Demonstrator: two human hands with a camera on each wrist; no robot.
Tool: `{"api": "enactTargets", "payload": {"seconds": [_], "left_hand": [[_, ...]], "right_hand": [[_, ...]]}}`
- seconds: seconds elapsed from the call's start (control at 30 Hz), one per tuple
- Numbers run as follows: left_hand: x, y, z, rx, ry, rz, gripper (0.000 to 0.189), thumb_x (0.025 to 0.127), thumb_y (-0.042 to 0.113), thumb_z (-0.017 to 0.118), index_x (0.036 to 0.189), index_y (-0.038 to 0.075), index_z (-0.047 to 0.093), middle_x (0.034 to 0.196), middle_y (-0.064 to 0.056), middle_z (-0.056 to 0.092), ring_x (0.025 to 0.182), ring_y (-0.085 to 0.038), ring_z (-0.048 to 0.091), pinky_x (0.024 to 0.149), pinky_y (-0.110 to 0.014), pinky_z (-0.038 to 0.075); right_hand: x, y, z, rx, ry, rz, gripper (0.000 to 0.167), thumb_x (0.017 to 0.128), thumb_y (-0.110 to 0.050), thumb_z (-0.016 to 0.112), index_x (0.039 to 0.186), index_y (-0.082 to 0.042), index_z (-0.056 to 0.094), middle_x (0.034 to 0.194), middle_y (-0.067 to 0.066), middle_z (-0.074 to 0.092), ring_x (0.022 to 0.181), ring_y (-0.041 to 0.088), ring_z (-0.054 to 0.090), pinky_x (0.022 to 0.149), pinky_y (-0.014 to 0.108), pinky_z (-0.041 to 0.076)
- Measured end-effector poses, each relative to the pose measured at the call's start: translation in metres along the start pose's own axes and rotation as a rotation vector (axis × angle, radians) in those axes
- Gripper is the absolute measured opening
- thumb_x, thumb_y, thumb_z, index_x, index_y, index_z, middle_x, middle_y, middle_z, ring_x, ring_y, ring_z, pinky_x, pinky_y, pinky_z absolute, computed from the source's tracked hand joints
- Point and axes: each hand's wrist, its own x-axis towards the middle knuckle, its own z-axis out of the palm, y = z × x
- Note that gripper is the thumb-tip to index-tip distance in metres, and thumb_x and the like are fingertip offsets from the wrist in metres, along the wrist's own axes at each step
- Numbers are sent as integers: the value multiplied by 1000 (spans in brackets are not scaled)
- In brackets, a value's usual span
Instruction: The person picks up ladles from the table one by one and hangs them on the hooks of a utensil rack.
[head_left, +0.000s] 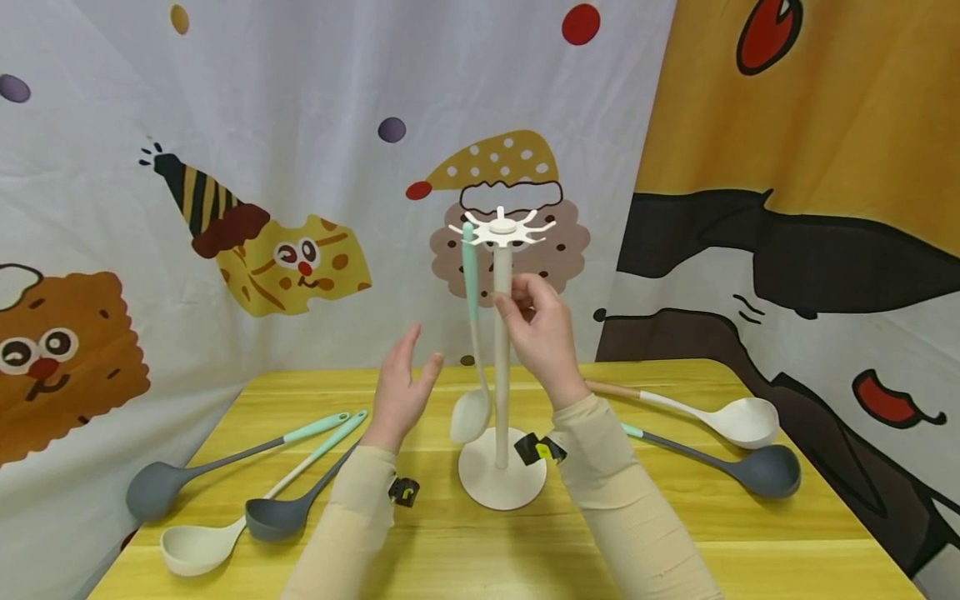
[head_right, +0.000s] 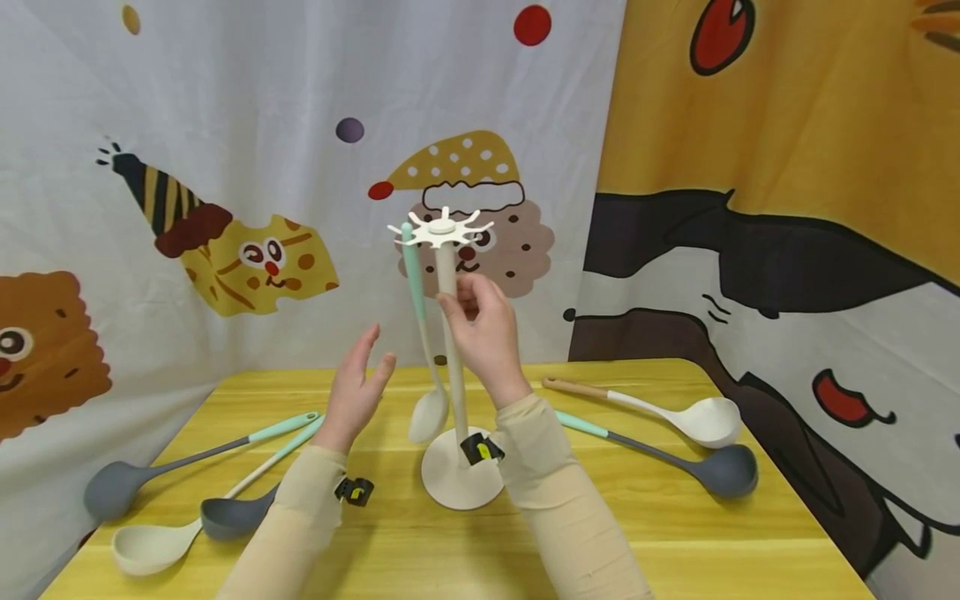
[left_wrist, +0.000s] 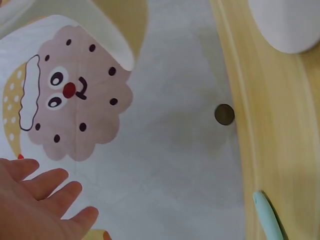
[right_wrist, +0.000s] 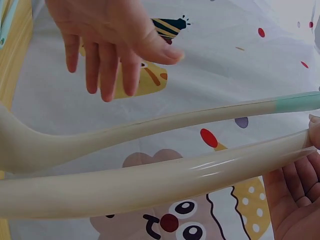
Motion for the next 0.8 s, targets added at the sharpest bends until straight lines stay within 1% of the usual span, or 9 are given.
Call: {"api": "enactTargets", "payload": {"seconds": [0.1, 0.2, 0.27, 0.37, 0.5, 0.6, 0.7, 0.8], "left_hand": [[-1, -5, 1, 46, -30, 2, 70, 103, 44, 48, 157, 6, 24, 159, -17, 28, 144, -39, 25, 115, -57, 20], [-2, -11, 2, 100, -75, 6, 70, 105, 44, 44, 157, 4, 20, 160, -18, 23, 146, -39, 21, 117, -56, 16], [-2, -14, 3, 137, -110, -4, 71, 105, 45, 41, 157, 3, 18, 161, -19, 19, 147, -40, 17, 117, -57, 13], [-4, -17, 4, 162, -163, -47, 73, 105, 50, 35, 158, 4, 13, 162, -19, 13, 148, -41, 9, 115, -62, 7], [-7, -21, 5, 205, -236, -120, 78, 104, 58, 29, 160, 9, 4, 164, -16, 2, 149, -39, -2, 112, -67, -2], [-9, -23, 5, 243, -268, -135, 81, 103, 59, 30, 159, 8, 2, 163, -18, -1, 148, -41, -5, 110, -70, -4], [-11, -27, 6, 282, -300, -140, 84, 101, 61, 31, 159, 8, 2, 163, -21, -1, 148, -43, -6, 109, -71, -4], [-13, -33, 5, 318, -338, -153, 88, 99, 66, 31, 159, 8, 1, 162, -21, -3, 147, -43, -7, 108, -73, -6]], "right_hand": [[0, 0, 0, -3, 0, -2, 16, 97, -7, 64, 109, 3, 63, 96, 14, 61, 83, 24, 57, 70, 27, 50], [0, 0, 0, -4, 1, -2, 16, 97, -7, 64, 109, 3, 63, 96, 14, 61, 83, 24, 56, 70, 27, 50], [0, 0, 0, -2, 0, 0, 16, 97, -7, 64, 109, 3, 63, 96, 14, 61, 83, 24, 57, 70, 27, 50], [0, -1, 0, 1, -3, 4, 16, 97, -7, 64, 109, 3, 63, 96, 14, 61, 83, 24, 57, 71, 27, 50], [0, -1, 0, 3, -3, 7, 16, 97, -7, 64, 109, 3, 63, 96, 14, 61, 84, 24, 57, 71, 27, 50], [0, -1, 0, 4, -2, 8, 16, 96, -6, 64, 109, 3, 63, 97, 14, 61, 84, 24, 57, 71, 27, 50], [0, -2, 0, 4, -1, 10, 16, 96, -6, 64, 109, 3, 63, 97, 14, 61, 84, 24, 57, 71, 27, 50], [0, -2, 0, 1, -2, 10, 16, 96, -7, 64, 109, 3, 63, 97, 14, 61, 84, 24, 57, 71, 27, 50]]}}
